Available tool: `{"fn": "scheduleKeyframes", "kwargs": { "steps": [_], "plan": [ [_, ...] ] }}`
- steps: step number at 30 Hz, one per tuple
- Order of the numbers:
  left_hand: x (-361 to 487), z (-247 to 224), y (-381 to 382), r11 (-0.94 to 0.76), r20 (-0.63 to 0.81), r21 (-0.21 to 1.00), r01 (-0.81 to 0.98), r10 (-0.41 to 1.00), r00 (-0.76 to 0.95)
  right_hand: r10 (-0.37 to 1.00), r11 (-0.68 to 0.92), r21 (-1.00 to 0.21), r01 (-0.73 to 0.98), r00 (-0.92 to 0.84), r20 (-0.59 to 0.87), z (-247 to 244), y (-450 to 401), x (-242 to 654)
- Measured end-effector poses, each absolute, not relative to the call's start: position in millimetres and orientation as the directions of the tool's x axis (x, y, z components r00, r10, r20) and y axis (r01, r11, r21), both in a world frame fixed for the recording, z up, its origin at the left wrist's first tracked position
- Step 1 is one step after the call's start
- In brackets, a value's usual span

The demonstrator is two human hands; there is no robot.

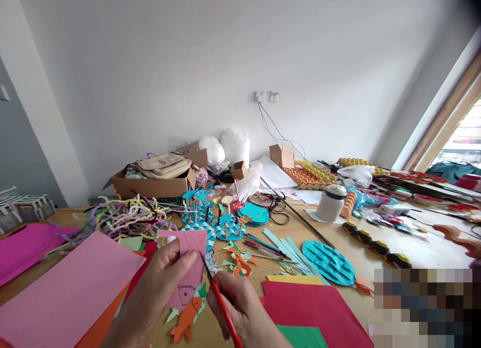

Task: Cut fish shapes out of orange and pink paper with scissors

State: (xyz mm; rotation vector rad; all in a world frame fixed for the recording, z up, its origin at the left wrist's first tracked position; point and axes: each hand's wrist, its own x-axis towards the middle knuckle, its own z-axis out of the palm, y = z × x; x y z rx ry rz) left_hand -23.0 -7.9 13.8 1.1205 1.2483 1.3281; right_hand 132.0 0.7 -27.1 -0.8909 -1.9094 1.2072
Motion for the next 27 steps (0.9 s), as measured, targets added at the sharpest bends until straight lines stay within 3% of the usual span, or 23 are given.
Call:
{"fn": "scheduleKeyframes", "kwargs": {
  "steps": [27],
  "plan": [
    [-25.4,17.7,-7.9,-0.025,0.021,0.998,-0.063,0.998,-0.064,0.826,0.439,-0.854,0.28,-0.501,0.26,-29.6,1.4,135.2]
  ]
}}
